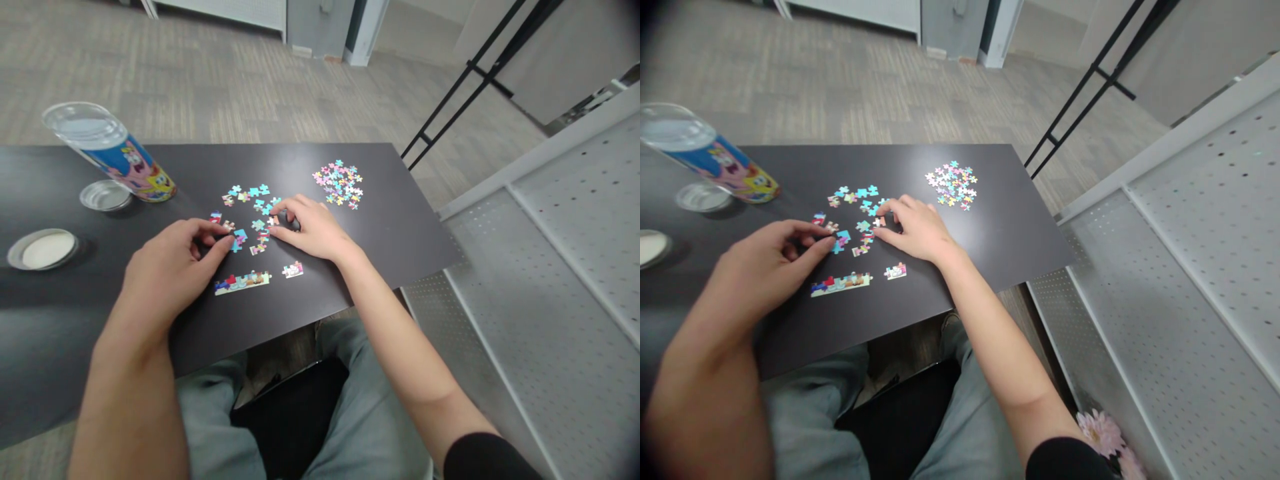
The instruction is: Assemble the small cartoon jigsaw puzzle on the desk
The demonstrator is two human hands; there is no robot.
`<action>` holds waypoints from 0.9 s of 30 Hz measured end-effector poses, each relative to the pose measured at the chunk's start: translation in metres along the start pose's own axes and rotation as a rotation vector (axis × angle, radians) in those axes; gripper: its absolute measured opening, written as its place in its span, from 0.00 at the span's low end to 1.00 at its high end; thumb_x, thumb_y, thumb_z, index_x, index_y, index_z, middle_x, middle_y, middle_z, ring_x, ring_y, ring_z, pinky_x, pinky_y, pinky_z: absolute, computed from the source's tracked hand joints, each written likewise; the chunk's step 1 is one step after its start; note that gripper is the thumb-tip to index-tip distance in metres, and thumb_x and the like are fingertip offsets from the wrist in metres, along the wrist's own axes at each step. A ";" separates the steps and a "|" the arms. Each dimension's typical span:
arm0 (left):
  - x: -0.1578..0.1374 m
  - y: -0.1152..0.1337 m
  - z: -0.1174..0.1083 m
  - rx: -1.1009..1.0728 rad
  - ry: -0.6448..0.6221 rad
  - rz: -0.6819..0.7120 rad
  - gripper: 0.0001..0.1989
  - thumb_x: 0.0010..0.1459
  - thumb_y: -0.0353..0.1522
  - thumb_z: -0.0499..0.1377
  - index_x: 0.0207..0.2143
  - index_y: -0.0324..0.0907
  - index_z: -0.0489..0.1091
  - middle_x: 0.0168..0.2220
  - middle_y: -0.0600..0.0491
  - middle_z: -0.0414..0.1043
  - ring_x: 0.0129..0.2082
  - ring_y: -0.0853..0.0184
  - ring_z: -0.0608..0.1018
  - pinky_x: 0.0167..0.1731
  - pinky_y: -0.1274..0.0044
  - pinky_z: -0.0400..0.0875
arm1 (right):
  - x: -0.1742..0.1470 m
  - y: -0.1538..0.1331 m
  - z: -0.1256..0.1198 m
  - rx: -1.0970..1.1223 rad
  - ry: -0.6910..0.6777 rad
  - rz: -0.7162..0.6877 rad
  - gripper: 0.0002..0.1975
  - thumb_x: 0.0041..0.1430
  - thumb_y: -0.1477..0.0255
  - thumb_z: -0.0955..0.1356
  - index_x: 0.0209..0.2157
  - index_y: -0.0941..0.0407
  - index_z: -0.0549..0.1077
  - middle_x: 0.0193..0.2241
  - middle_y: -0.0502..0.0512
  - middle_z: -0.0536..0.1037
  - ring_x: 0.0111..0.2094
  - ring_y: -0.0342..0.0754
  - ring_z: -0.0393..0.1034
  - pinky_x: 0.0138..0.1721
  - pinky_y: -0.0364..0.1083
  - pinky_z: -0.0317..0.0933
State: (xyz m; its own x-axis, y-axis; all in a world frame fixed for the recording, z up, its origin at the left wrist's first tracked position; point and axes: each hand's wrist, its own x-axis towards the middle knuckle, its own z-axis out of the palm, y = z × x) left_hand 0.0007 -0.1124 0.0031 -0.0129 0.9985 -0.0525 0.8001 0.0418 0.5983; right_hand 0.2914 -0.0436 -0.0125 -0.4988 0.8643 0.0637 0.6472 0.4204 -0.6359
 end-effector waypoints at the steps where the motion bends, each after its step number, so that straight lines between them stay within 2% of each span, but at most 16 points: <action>1: 0.000 0.001 0.001 0.003 -0.003 0.004 0.23 0.73 0.55 0.66 0.56 0.49 0.85 0.47 0.46 0.81 0.41 0.46 0.79 0.43 0.57 0.68 | 0.000 0.000 0.001 0.003 0.001 0.005 0.11 0.84 0.51 0.79 0.57 0.39 0.87 0.56 0.56 0.88 0.63 0.67 0.85 0.68 0.66 0.74; 8: 0.000 0.007 0.005 0.021 -0.030 0.046 0.25 0.72 0.59 0.67 0.56 0.52 0.83 0.46 0.49 0.81 0.41 0.49 0.79 0.44 0.61 0.67 | 0.000 -0.010 0.005 0.008 -0.027 -0.023 0.13 0.84 0.52 0.80 0.61 0.40 0.87 0.62 0.56 0.90 0.68 0.67 0.86 0.70 0.65 0.73; 12: -0.001 0.011 0.004 0.058 -0.062 0.038 0.28 0.70 0.61 0.64 0.56 0.51 0.82 0.47 0.47 0.79 0.42 0.48 0.79 0.44 0.61 0.67 | -0.001 -0.017 0.004 0.000 -0.017 -0.004 0.13 0.85 0.55 0.79 0.61 0.44 0.87 0.61 0.58 0.89 0.68 0.65 0.86 0.69 0.64 0.72; 19: -0.002 0.024 0.010 0.061 -0.072 0.042 0.28 0.69 0.60 0.62 0.55 0.50 0.81 0.47 0.47 0.79 0.42 0.47 0.80 0.42 0.62 0.65 | -0.001 -0.017 0.006 0.008 -0.018 0.004 0.12 0.86 0.56 0.78 0.62 0.45 0.87 0.61 0.58 0.89 0.69 0.63 0.85 0.69 0.63 0.68; 27: 0.000 0.019 0.013 0.059 -0.065 0.043 0.29 0.71 0.59 0.61 0.58 0.50 0.82 0.48 0.47 0.82 0.42 0.49 0.80 0.43 0.61 0.66 | 0.001 -0.011 0.010 0.022 0.002 -0.014 0.13 0.84 0.55 0.78 0.60 0.44 0.87 0.60 0.58 0.89 0.67 0.65 0.85 0.67 0.63 0.68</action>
State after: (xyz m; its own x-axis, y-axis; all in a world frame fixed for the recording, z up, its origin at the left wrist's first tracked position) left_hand 0.0234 -0.1118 0.0036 0.0596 0.9950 -0.0805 0.8333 -0.0052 0.5528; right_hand 0.2778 -0.0507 -0.0132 -0.5063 0.8591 0.0741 0.6277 0.4261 -0.6515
